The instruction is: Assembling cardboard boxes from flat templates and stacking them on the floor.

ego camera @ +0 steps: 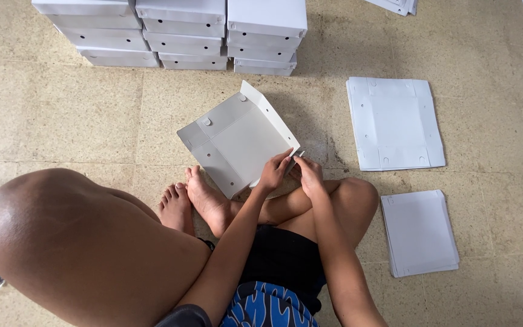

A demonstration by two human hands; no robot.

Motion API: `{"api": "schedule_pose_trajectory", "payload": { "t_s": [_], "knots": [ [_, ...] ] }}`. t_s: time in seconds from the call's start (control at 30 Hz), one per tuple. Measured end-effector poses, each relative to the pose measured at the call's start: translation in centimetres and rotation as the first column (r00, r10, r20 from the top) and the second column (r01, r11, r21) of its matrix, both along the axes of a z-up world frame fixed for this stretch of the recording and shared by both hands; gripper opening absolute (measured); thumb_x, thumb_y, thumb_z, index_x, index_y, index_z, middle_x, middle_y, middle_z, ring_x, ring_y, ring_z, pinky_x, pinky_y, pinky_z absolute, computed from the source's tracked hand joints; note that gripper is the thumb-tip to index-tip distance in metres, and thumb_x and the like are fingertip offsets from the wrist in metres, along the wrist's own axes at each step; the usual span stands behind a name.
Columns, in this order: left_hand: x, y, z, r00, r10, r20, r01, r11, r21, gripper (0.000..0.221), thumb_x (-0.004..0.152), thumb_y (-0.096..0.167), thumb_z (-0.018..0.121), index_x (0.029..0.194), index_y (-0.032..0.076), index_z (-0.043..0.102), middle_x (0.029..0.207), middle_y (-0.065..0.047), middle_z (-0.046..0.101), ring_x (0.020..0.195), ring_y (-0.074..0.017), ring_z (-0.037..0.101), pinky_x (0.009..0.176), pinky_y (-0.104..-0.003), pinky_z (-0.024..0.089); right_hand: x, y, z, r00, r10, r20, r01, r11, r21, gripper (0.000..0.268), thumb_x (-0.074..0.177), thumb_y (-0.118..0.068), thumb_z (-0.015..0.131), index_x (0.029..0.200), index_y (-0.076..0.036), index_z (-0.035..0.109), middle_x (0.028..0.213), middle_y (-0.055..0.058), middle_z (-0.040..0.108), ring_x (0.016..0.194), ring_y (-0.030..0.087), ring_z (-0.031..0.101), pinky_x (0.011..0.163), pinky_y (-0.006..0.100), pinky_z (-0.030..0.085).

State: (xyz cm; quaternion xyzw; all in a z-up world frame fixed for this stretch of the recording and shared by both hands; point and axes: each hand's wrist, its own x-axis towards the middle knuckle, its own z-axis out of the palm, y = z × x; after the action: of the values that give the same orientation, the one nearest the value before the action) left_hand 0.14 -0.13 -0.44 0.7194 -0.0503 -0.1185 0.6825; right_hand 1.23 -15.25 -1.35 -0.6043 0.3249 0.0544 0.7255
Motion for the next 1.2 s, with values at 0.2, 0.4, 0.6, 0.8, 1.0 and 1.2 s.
{"api": "schedule_pose_trajectory", "payload": {
  "t_s": [0.2,0.4,0.6,0.8,1.0,1.2],
  "knots": [
    [0.0,0.0,-0.2,1.0,0.005,-0.004,-0.005,1.0,-0.015,0.04,0.105,0.033,0.047,0.142,0.023,0.06,0.135,-0.021,0.063,0.128,-0.0495,0.053,0.109,-0.059,0.04,0.1,-0.1,-0.1,1.0,0.001,-0.005,-0.001,1.0,-0.002,0.013,0.081,-0.02,0.083,0.081,-0.014,0.071,0.069,0.003,0.061,0.068,0.023,0.068,0.07,0.041,0.06],
    [0.0,0.0,-0.2,1.0,0.014,-0.011,-0.014,1.0,-0.021,0.04,0.105,0.033,0.048,0.142,0.022,0.06,0.135,-0.021,0.063,0.128,-0.0495,0.052,0.109,-0.06,0.04,-0.1,0.2,0.5,1.0,0.003,-0.013,-0.003,1.0,0.0,0.015,0.08,-0.022,0.083,0.082,-0.014,0.071,0.07,0.004,0.06,0.069,0.023,0.067,0.071,0.041,0.059],
    [0.0,0.1,0.0,1.0,0.005,-0.008,-0.005,1.0,-0.012,0.04,0.105,0.032,0.047,0.142,0.021,0.06,0.136,-0.022,0.062,0.128,-0.0496,0.053,0.109,-0.06,0.04,0.0,0.1,0.2,1.0,-0.016,-0.012,0.015,1.0,-0.008,0.013,0.081,-0.02,0.083,0.082,-0.012,0.073,0.073,0.007,0.065,0.071,0.025,0.069,0.07,0.041,0.06],
    [-0.1,0.1,0.2,1.0,-0.001,-0.005,0.001,1.0,-0.015,0.041,0.105,0.031,0.046,0.143,0.021,0.06,0.136,-0.022,0.062,0.129,-0.0493,0.052,0.108,-0.06,0.041,0.0,0.3,0.5,0.999,-0.04,-0.004,0.04,0.999,0.006,0.013,0.081,-0.019,0.083,0.082,-0.01,0.073,0.076,0.008,0.067,0.073,0.025,0.07,0.071,0.043,0.061],
    [0.6,-0.1,0.1,0.99,-0.057,0.13,0.039,0.989,0.14,0.041,0.105,0.033,0.051,0.14,0.016,0.062,0.136,-0.02,0.063,0.125,-0.047,0.057,0.106,-0.056,0.045,0.5,-1.2,-2.5,0.998,-0.047,-0.039,0.046,0.999,-0.024,0.011,0.084,-0.02,0.079,0.086,-0.01,0.073,0.073,0.007,0.063,0.071,0.025,0.069,0.07,0.044,0.061],
    [0.6,-0.1,-0.4,0.986,-0.065,0.152,0.034,0.979,0.2,0.042,0.106,0.033,0.047,0.138,0.01,0.062,0.133,-0.018,0.063,0.121,-0.046,0.059,0.103,-0.055,0.047,0.4,-0.9,-1.6,0.999,-0.032,-0.044,0.033,0.999,0.009,0.018,0.084,-0.023,0.081,0.092,-0.008,0.074,0.079,0.011,0.066,0.079,0.029,0.071,0.076,0.05,0.061]
  ]
}}
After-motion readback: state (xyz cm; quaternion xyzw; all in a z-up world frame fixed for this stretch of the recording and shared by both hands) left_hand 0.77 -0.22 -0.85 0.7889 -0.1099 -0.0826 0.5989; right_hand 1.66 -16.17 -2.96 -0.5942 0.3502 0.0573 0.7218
